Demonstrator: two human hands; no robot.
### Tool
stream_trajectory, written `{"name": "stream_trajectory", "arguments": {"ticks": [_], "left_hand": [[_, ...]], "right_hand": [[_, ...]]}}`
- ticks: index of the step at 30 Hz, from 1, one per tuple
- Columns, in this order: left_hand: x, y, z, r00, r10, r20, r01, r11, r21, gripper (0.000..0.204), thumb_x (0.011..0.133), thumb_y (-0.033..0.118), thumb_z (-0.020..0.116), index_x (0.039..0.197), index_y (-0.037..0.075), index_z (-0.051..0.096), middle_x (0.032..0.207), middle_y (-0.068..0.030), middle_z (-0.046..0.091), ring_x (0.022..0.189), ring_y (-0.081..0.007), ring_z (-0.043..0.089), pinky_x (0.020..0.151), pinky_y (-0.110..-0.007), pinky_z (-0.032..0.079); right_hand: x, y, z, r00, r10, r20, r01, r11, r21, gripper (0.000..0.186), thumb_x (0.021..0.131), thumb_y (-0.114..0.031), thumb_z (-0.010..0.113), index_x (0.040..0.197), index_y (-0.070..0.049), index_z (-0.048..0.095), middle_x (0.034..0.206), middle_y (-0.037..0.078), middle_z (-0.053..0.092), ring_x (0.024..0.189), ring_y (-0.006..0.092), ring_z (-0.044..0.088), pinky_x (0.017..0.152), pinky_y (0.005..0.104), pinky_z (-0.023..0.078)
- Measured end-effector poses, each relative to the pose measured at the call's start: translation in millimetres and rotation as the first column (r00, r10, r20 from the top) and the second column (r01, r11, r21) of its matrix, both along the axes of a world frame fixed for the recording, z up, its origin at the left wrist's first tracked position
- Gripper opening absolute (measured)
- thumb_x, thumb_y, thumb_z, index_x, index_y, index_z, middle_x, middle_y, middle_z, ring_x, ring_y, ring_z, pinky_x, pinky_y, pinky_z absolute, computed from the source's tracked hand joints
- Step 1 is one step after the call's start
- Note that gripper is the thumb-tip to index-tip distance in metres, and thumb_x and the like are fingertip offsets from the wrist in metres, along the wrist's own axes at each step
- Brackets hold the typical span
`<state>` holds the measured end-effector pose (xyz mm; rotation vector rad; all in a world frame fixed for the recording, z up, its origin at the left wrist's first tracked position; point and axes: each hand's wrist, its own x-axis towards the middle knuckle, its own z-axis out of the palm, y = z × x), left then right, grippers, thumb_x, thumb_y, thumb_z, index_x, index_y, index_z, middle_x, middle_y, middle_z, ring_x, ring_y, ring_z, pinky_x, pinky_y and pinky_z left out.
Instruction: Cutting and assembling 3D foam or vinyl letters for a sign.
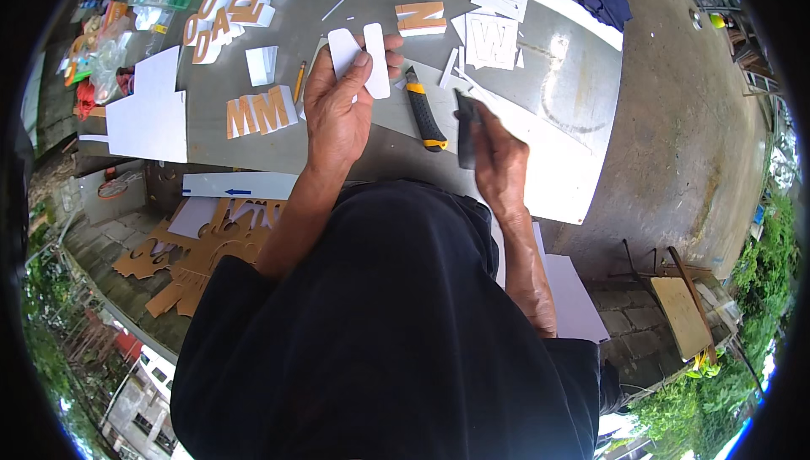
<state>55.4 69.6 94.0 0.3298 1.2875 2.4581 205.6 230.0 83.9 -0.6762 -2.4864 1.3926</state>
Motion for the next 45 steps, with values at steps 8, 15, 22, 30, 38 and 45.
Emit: {"name": "stream_trajectory", "arguments": {"ticks": [8,15,22,30,38,45], "left_hand": [[9.1,-3.1,13.4,0.994,-0.106,-0.037,0.098,0.98,-0.174,0.021,0.103,0.014,0.06,0.115,-0.003,0.062,0.103,-0.0189,0.073,0.079,-0.0221,0.072,0.068,-0.032,0.058],[9.7,-17.6,37.2,0.893,-0.428,0.138,0.445,0.799,-0.403,0.023,0.096,0.015,0.069,0.105,-0.006,0.069,0.086,-0.0139,0.072,0.064,-0.0186,0.07,0.049,-0.027,0.052],[6.5,-25.2,48.1,0.838,-0.52,0.167,0.537,0.728,-0.425,0.019,0.095,0.011,0.068,0.102,-0.007,0.069,0.08,-0.0139,0.071,0.062,-0.0171,0.069,0.048,-0.026,0.05],[14.1,-20.0,54.2,0.835,-0.494,0.241,0.548,0.722,-0.421,0.019,0.093,0.014,0.071,0.099,-0.004,0.071,0.077,-0.012,0.07,0.06,-0.0154,0.067,0.049,-0.026,0.047],[8.2,-27.2,52.5,0.859,-0.51,0.041,0.443,0.701,-0.559,0.021,0.096,0.014,0.069,0.106,-0.005,0.071,0.082,-0.013,0.072,0.062,-0.0138,0.068,0.05,-0.025,0.049],[7.6,-23.0,48.9,0.818,-0.567,-0.1,0.381,0.664,-0.644,0.021,0.095,0.015,0.071,0.105,-0.004,0.073,0.074,-0.0112,0.072,0.056,-0.0111,0.064,0.048,-0.024,0.046]], "right_hand": [[-3.8,31.7,11.2,0.981,-0.188,-0.041,0.186,0.982,-0.034,0.033,0.103,-0.016,0.059,0.132,-0.001,0.066,0.092,0.012,0.076,0.077,0.012,0.067,0.074,0.028,0.053],[-38.6,7.9,62.2,0.912,0.298,-0.282,-0.288,0.954,0.08,0.044,0.094,0.007,0.058,0.135,-0.009,0.064,0.132,0.013,0.067,0.116,0.0304,0.068,0.094,0.0381,0.058],[-42.9,-1.0,67.7,0.858,0.465,-0.216,-0.437,0.884,0.168,0.056,0.085,0.019,0.056,0.133,-0.008,0.064,0.125,0.017,0.069,0.11,0.0331,0.07,0.089,0.0397,0.061],[-38.1,-7.6,72.9,0.879,0.418,-0.229,-0.379,0.905,0.196,0.054,0.085,0.016,0.061,0.133,-0.008,0.064,0.123,0.017,0.07,0.11,0.032,0.071,0.089,0.0383,0.06],[-10.3,27.0,60.2,0.94,0.34,-0.022,-0.338,0.939,0.066,0.048,0.089,0.014,0.058,0.128,-0.011,0.069,0.122,0.014,0.072,0.111,0.0284,0.071,0.091,0.0363,0.06],[-26.9,15.2,73.4,0.903,0.358,-0.238,-0.344,0.934,0.098,0.05,0.089,0.015,0.057,0.13,-0.01,0.068,0.127,0.012,0.07,0.116,0.028,0.069,0.096,0.037,0.058]]}}
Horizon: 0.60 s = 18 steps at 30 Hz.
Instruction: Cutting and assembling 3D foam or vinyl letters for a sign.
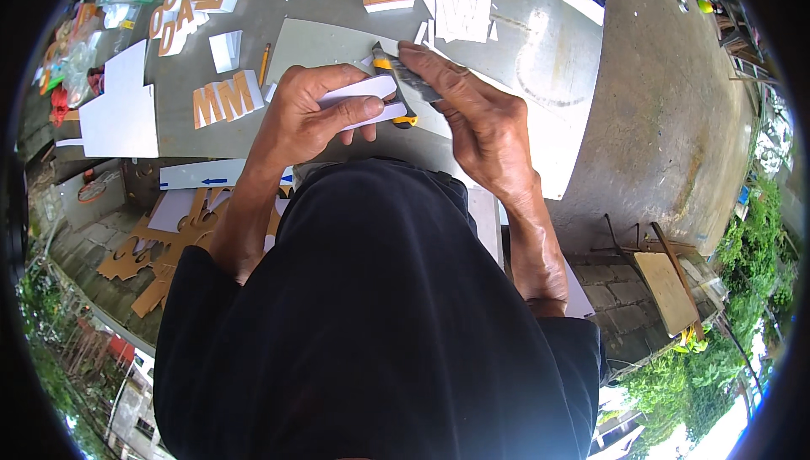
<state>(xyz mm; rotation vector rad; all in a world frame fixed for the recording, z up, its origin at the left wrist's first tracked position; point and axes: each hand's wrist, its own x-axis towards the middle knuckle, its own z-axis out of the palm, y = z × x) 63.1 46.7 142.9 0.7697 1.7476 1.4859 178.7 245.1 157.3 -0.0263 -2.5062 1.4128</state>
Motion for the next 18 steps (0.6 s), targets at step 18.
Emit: {"name": "stream_trajectory", "arguments": {"ticks": [18], "left_hand": [[7.6,-7.6,-83.4,0.646,0.384,0.66,-0.548,0.835,0.052,0.025,0.1,0.027,0.068,0.092,0.004,0.069,0.076,-0.0036,0.066,0.061,-0.0101,0.064,0.054,-0.024,0.049]], "right_hand": [[27.3,39.6,-121.0,0.93,-0.341,0.134,0.253,0.861,0.442,0.023,0.094,-0.004,0.062,0.116,0.001,0.067,0.102,0.023,0.071,0.089,0.0379,0.071,0.078,0.0434,0.056]]}}
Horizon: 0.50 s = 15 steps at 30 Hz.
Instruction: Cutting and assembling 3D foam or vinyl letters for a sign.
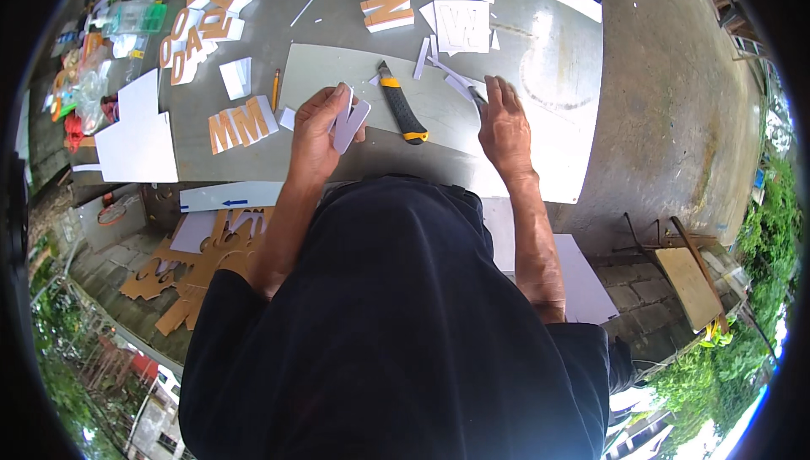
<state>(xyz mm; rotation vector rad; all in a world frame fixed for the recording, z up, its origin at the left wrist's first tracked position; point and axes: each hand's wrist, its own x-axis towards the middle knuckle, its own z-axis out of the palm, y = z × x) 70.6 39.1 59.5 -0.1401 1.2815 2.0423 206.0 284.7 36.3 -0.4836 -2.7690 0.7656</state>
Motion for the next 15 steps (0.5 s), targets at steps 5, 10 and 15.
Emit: {"name": "stream_trajectory", "arguments": {"ticks": [5,10,15], "left_hand": [[11.5,20.8,-35.3,0.991,0.134,-0.019,-0.135,0.982,-0.131,0.032,0.099,0.035,0.069,0.088,0.005,0.069,0.079,0.0031,0.061,0.068,-0.0041,0.05,0.066,-0.022,0.042],[-6.1,45.9,-28.2,0.984,-0.123,0.126,0.145,0.973,-0.181,0.033,0.101,0.036,0.064,0.096,0.004,0.07,0.084,-0.0021,0.065,0.075,-0.0086,0.061,0.065,-0.026,0.05],[-24.8,39.9,-61.5,0.723,-0.581,0.374,0.377,0.785,0.492,0.041,0.106,0.041,0.049,0.087,0.007,0.063,0.058,0.0,0.052,0.047,-0.0078,0.045,0.04,-0.027,0.032]], "right_hand": [[-10.6,-52.0,20.1,0.99,0.089,0.105,0.011,0.712,-0.703,0.029,0.099,-0.016,0.066,0.122,0.001,0.067,0.11,0.019,0.071,0.093,0.0227,0.071,0.083,0.0364,0.056],[-23.8,-89.3,19.6,0.999,-0.045,-0.02,-0.006,0.296,-0.955,0.05,0.099,-0.01,0.063,0.146,-0.001,0.047,0.114,0.012,0.065,0.087,0.0198,0.07,0.079,0.0321,0.06],[-37.3,-71.8,13.6,0.986,-0.079,-0.144,-0.044,0.715,-0.698,0.043,0.092,-0.015,0.074,0.133,-0.008,0.064,0.105,0.011,0.062,0.088,0.0199,0.066,0.077,0.0329,0.056]]}}
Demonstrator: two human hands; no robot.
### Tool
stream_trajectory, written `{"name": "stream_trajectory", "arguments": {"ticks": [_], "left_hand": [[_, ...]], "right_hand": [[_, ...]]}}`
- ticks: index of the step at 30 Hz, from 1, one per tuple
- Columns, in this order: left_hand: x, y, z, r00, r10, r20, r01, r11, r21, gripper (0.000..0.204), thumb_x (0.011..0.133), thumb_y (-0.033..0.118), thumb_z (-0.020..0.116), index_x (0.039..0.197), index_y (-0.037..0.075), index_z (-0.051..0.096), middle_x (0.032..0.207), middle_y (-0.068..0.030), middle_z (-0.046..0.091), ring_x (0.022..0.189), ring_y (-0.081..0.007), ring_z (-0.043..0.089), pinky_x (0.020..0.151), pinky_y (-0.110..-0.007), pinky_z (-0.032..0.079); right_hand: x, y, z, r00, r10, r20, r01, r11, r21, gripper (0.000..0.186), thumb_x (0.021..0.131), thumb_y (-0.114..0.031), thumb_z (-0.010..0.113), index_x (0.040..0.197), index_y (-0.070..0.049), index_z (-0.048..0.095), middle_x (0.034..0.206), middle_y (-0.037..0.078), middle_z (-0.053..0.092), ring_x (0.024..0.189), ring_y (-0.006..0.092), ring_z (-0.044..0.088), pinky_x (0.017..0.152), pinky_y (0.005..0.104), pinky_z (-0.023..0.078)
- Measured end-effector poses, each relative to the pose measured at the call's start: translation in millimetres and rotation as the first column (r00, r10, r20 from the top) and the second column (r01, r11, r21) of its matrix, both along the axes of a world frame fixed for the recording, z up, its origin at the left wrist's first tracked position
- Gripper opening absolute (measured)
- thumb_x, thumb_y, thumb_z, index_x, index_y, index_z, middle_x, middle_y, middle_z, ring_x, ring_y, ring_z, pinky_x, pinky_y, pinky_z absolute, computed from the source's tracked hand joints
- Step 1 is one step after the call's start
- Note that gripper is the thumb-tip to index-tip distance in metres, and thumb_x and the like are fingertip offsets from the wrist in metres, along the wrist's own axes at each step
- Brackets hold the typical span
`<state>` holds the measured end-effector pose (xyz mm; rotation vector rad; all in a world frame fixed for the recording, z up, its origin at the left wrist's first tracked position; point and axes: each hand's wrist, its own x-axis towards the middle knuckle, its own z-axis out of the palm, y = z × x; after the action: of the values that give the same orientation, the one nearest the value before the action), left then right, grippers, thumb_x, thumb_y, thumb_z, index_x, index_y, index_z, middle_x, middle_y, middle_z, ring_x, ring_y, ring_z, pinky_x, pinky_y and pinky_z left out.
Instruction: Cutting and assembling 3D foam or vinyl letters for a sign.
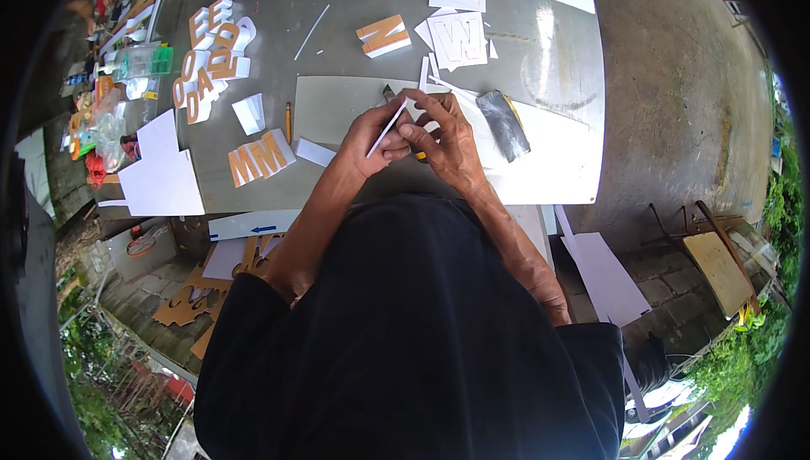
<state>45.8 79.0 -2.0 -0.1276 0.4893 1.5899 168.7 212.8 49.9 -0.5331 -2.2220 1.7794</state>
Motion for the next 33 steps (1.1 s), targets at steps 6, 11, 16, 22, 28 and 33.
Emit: {"name": "stream_trajectory", "arguments": {"ticks": [6,11,16,22,28,33], "left_hand": [[-5.4,6.4,-12.8,0.877,-0.293,0.381,0.215,0.948,0.234,0.031,0.103,0.035,0.049,0.092,0.009,0.06,0.059,-0.0039,0.052,0.048,-0.0111,0.045,0.047,-0.027,0.033],[-33.9,15.0,2.4,0.621,-0.038,-0.783,-0.488,0.763,-0.424,0.024,0.098,0.023,0.064,0.098,0.0,0.066,0.077,-0.0062,0.066,0.064,-0.0157,0.06,0.056,-0.03,0.048],[-89.2,28.5,4.2,-0.518,-0.403,-0.754,-0.648,0.76,0.04,0.07,0.076,0.025,0.088,0.135,0.005,0.055,0.122,-0.0147,0.065,0.111,-0.0263,0.061,0.095,-0.039,0.049],[-105.5,67.3,-8.0,-0.617,-0.579,-0.532,-0.501,0.811,-0.302,0.107,0.067,0.029,0.093,0.152,0.008,0.033,0.135,-0.0183,0.058,0.131,-0.0335,0.049,0.114,-0.048,0.034],[-116.6,56.1,-8.0,-0.297,-0.546,-0.783,-0.494,0.79,-0.363,0.074,0.082,0.032,0.083,0.144,0.008,0.051,0.134,-0.0189,0.063,0.12,-0.0343,0.063,0.097,-0.042,0.052],[-90.1,15.6,13.1,0.855,0.275,-0.439,-0.234,0.961,0.146,0.049,0.106,0.03,0.048,0.152,0.014,0.043,0.146,-0.0167,0.054,0.122,-0.0371,0.061,0.097,-0.054,0.051]], "right_hand": [[-7.1,20.0,-9.4,0.999,0.049,-0.005,-0.049,0.992,-0.116,0.024,0.088,-0.02,0.079,0.106,-0.004,0.075,0.1,0.008,0.068,0.091,0.0182,0.064,0.083,0.0342,0.053],[-14.3,39.7,-5.5,0.986,-0.073,0.152,0.13,0.9,-0.416,0.025,0.099,-0.023,0.068,0.1,0.002,0.067,0.08,0.01,0.072,0.073,0.016,0.068,0.072,0.0298,0.054],[-11.4,55.8,-15.1,0.978,-0.149,0.145,0.198,0.881,-0.43,0.025,0.099,-0.023,0.067,0.099,0.003,0.066,0.08,0.01,0.071,0.073,0.0155,0.068,0.07,0.0295,0.054],[-2.8,59.8,-20.5,0.965,-0.204,0.168,0.259,0.858,-0.445,0.023,0.098,-0.02,0.065,0.102,0.003,0.067,0.086,0.01,0.071,0.076,0.0158,0.068,0.071,0.0298,0.055],[5.7,51.3,-15.8,0.942,-0.3,0.154,0.337,0.832,-0.441,0.023,0.099,-0.018,0.063,0.106,0.003,0.067,0.086,0.009,0.071,0.077,0.016,0.067,0.073,0.0324,0.057],[-9.7,35.3,21.9,0.951,-0.299,0.077,0.307,0.886,-0.349,0.025,0.098,-0.017,0.066,0.112,0.003,0.067,0.085,0.009,0.071,0.072,0.0144,0.066,0.069,0.0306,0.056]]}}
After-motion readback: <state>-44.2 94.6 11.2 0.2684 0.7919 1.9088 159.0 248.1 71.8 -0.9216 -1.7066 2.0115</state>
